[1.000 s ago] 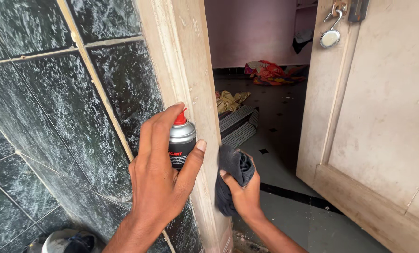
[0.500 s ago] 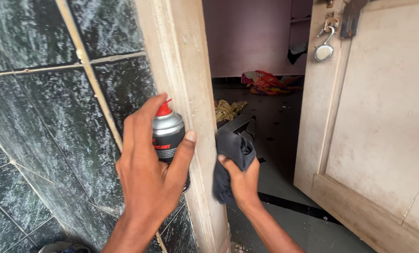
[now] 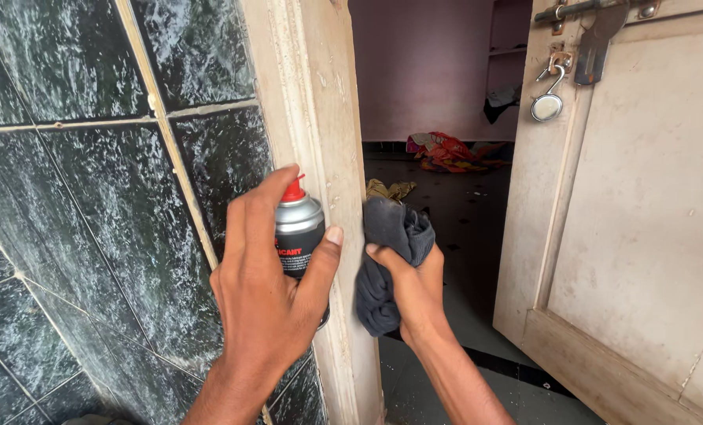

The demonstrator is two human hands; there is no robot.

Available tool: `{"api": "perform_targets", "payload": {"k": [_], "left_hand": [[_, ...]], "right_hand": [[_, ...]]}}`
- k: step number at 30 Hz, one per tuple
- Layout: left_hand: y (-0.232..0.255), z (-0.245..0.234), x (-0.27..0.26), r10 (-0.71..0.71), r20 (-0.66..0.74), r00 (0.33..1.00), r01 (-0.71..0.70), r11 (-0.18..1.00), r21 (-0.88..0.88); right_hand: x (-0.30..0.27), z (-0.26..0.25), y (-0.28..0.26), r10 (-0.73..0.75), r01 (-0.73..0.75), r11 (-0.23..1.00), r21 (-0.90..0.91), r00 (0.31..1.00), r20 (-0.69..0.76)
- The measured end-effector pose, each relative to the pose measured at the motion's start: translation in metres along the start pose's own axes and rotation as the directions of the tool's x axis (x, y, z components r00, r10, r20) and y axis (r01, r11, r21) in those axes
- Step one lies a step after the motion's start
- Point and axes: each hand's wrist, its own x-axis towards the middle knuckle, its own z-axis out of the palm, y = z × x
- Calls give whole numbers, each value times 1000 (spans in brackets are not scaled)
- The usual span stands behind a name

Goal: The person sprays a lubricant onto a cloth and wipes the vertical door frame repeatedly. They alternate between spraying and wiping along the frame's length, focusing on the same area throughout the clip.

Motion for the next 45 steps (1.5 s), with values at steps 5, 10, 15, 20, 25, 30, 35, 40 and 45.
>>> {"api": "perform_targets", "payload": {"k": [5, 10, 15, 20, 25, 30, 35, 40, 45], "left_hand": [[1, -1, 2, 8, 18, 1000, -8, 1000, 5], [4, -5, 8, -17, 0, 1000, 17, 1000, 11], [11, -5, 14, -93, 22, 995, 93, 995, -28], [10, -14, 20, -116, 87, 989, 119, 992, -36], [15, -16, 23, -134, 106, 985, 138, 990, -32], [22, -20, 28, -205, 117, 972, 212, 976, -55], [22, -23, 28, -184, 135, 974, 197, 976, -93], [23, -25, 35, -166, 102, 981, 176, 978, -107], [22, -32, 43, -101, 47, 994, 108, 979, -175]], "right_hand": [[-26, 18, -7, -468, 474, 863, -173, 880, 81], [-21, 13, -17, -528, 559, 776, -292, 829, 185], [-2, 25, -37, -460, 470, 834, -288, 882, 108], [-7, 32, -53, -597, 643, 734, -219, 764, 243], [-16, 36, -55, -593, 630, 722, -286, 777, 211], [-15, 34, -67, -609, 655, 672, -346, 754, 246], [-10, 38, -79, -529, 594, 744, -305, 803, 273], [-26, 37, -80, -562, 642, 679, -355, 766, 311], [-18, 42, -103, -563, 658, 592, -465, 751, 345]]}}
